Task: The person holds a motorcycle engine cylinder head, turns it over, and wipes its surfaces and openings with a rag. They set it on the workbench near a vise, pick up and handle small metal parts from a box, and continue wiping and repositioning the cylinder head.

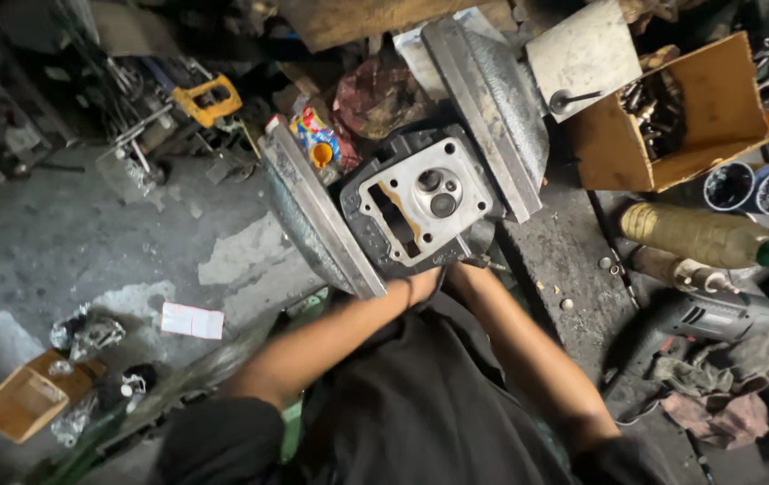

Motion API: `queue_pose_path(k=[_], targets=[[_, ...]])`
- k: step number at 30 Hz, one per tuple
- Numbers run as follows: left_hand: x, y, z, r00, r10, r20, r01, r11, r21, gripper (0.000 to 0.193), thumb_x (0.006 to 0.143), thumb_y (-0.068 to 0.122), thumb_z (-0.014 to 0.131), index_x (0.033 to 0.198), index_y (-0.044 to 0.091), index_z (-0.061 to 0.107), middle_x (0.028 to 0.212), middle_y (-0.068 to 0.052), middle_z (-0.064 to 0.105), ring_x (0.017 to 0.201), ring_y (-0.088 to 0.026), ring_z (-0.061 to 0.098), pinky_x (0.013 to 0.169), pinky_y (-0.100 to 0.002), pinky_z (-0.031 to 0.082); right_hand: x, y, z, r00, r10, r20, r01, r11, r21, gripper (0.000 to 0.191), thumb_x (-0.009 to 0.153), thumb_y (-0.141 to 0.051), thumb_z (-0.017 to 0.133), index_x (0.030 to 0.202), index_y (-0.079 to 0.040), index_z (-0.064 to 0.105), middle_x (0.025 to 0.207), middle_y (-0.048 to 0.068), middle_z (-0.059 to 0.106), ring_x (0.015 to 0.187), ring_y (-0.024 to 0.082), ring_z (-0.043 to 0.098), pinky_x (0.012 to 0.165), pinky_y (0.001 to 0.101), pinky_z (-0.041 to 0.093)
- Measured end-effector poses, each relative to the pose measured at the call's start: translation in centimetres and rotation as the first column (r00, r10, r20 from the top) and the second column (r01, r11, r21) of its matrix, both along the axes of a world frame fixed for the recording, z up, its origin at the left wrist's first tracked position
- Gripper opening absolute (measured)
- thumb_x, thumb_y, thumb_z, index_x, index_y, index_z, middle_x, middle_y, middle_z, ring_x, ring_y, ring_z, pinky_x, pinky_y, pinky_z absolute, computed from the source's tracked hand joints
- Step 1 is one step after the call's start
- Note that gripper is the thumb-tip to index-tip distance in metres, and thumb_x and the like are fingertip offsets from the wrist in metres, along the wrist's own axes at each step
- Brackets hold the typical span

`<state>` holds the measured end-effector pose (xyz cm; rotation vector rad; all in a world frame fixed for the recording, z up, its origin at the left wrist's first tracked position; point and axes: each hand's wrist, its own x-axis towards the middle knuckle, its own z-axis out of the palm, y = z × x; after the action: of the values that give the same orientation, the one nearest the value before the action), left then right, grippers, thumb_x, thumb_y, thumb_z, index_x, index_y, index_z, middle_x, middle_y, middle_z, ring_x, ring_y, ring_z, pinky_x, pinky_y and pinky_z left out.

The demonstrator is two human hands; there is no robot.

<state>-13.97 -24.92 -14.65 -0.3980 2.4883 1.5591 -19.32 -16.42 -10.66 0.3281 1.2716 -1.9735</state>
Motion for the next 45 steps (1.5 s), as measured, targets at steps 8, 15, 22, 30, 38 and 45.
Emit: queue_pose_path(k=[8, 15, 22, 30, 38, 45], targets=[[1.2, 1.2, -0.2, 0.997, 0.073, -0.035, -0.068, 0.988, 0.140, 0.046, 0.108, 0.034, 0.045, 0.144, 0.006, 0.053, 0.150, -0.016, 0.052, 0.138, -0.033, 0.047, 0.115, -0.045, 0.038, 0.1, 0.0, -1.4, 0.974, -0.119, 0.193, 0.094, 0.987, 0.131, 0.036, 0.101, -0.023, 0.054, 0.131, -0.004, 0.060, 0.124, 0.007, 0.068, 0.111, 0.020, 0.064, 0.089, 0.0330, 0.056], [-0.9, -2.7, -1.9, 0.992, -0.122, 0.029, 0.125, 0.981, -0.149, 0.048, 0.108, 0.035, 0.045, 0.145, 0.005, 0.051, 0.151, -0.015, 0.050, 0.139, -0.032, 0.046, 0.116, -0.044, 0.038, 3.1, 1.1, -1.6, 0.962, -0.199, 0.186, 0.173, 0.974, 0.147, 0.034, 0.102, -0.022, 0.054, 0.127, -0.001, 0.062, 0.119, 0.008, 0.069, 0.107, 0.021, 0.064, 0.087, 0.0346, 0.055], [0.8, 0.6, 0.6, 0.998, 0.057, -0.025, -0.055, 0.996, 0.073, 0.050, 0.108, 0.035, 0.045, 0.146, 0.004, 0.049, 0.152, -0.015, 0.048, 0.140, -0.032, 0.045, 0.117, -0.043, 0.037, -2.9, 0.0, -1.7, 0.994, 0.011, 0.107, -0.018, 0.998, 0.064, 0.037, 0.103, -0.025, 0.052, 0.127, 0.001, 0.062, 0.118, 0.009, 0.068, 0.106, 0.021, 0.063, 0.088, 0.0361, 0.055], [-2.3, -3.3, 0.6, 0.992, -0.127, 0.007, 0.126, 0.978, -0.167, 0.052, 0.108, 0.035, 0.045, 0.148, 0.002, 0.047, 0.154, -0.014, 0.046, 0.141, -0.031, 0.044, 0.119, -0.042, 0.037, 2.2, -1.3, 1.5, 0.982, -0.149, 0.112, 0.135, 0.984, 0.119, 0.040, 0.105, -0.029, 0.050, 0.127, 0.002, 0.063, 0.117, 0.011, 0.068, 0.106, 0.022, 0.062, 0.088, 0.0378, 0.054], [-1.6, 0.0, 3.1, 0.979, -0.183, -0.090, 0.149, 0.944, -0.295, 0.054, 0.108, 0.036, 0.045, 0.150, 0.001, 0.045, 0.155, -0.014, 0.044, 0.142, -0.030, 0.043, 0.120, -0.041, 0.036, -2.6, -1.2, 3.9, 0.978, -0.020, -0.209, 0.047, 0.991, 0.126, 0.045, 0.106, -0.032, 0.047, 0.127, 0.004, 0.063, 0.116, 0.013, 0.067, 0.105, 0.023, 0.061, 0.089, 0.0395, 0.053], [-3.1, 0.6, 4.6, 0.711, 0.129, 0.691, -0.645, -0.272, 0.715, 0.068, 0.104, 0.049, 0.044, 0.153, 0.001, 0.040, 0.159, -0.013, 0.039, 0.145, -0.027, 0.037, 0.119, -0.039, 0.032, -1.1, -2.2, 7.6, 0.957, -0.240, 0.166, 0.233, 0.971, 0.060, 0.043, 0.098, -0.044, 0.046, 0.117, -0.010, 0.063, 0.108, 0.006, 0.070, 0.098, 0.020, 0.065, 0.085, 0.0354, 0.054]])
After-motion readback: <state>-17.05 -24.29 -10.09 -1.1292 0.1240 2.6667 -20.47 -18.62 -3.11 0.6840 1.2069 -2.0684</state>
